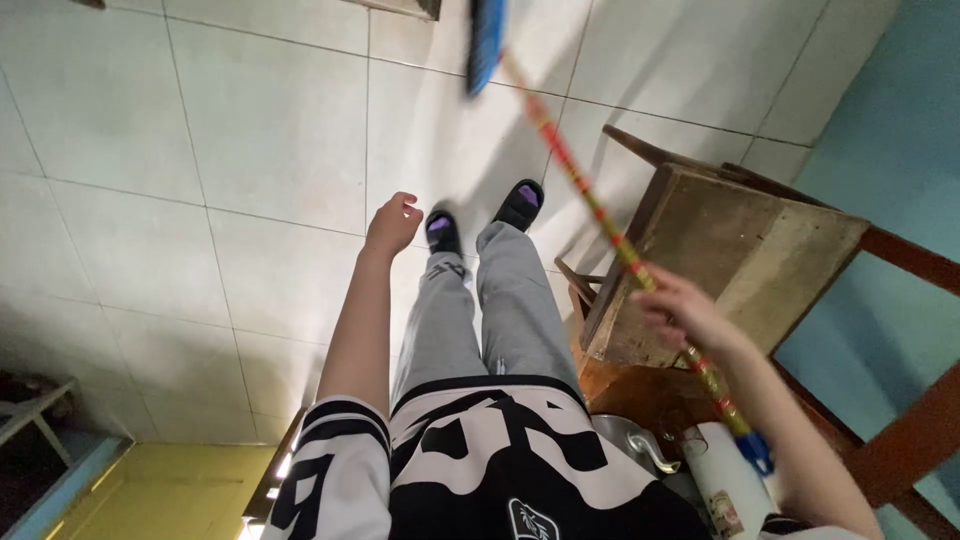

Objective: The person sweeps a tiled floor with a long-handled broom, moving back and forth across the room and around obstacles such as mats, a wooden stool, and stacked containers. The person navigates around furniture and steps, sweeping debris toward a doorway.

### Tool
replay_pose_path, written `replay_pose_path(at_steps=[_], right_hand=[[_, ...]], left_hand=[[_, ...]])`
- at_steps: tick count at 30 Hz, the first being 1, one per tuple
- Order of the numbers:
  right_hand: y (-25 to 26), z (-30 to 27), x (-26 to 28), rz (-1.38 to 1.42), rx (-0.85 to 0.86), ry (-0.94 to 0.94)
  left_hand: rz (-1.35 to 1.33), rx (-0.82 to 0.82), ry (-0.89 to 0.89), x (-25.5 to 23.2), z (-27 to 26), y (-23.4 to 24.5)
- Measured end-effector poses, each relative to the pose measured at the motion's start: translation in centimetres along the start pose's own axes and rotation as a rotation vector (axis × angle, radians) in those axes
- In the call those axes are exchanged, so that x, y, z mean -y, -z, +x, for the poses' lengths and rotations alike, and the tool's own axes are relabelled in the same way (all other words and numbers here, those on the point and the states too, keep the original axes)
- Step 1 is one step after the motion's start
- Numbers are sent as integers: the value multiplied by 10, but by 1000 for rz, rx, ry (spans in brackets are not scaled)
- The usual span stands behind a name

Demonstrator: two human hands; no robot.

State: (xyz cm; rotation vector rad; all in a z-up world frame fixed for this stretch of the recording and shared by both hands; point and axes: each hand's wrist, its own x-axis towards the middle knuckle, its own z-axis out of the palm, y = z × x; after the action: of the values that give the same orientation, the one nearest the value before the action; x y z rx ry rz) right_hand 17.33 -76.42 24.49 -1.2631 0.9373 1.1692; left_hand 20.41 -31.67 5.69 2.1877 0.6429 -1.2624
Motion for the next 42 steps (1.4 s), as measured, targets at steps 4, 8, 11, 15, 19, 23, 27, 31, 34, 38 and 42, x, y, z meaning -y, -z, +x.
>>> replay_pose_path(at_steps=[4,8,11,15,19,23,27,31,34,38,42], right_hand=[[-33,-4,-34,153,239,-237],[-62,67,-79,-77,310,-184],[-24,98,-72,-460,72,-119],[49,76,14,-597,-180,-61],[80,101,76,-662,-371,228],[88,130,110,-494,-351,358],[61,38,135,-339,-257,327],[25,21,143,-210,-87,77],[9,100,162,-76,28,70],[15,218,218,-14,-6,77],[44,261,293,-609,-139,132]], left_hand=[[21,43,-61,-15,23,-20],[73,55,-114,-48,21,-21],[84,74,-116,-72,21,-21],[70,41,-132,-96,12,-11],[110,50,-116,-75,32,-19],[123,81,-95,-71,24,-7],[122,60,-83,-55,43,7],[146,95,-50,-54,66,30],[158,94,-53,-74,89,51],[161,123,-106,-115,119,81],[176,134,-170,-157,158,103]])
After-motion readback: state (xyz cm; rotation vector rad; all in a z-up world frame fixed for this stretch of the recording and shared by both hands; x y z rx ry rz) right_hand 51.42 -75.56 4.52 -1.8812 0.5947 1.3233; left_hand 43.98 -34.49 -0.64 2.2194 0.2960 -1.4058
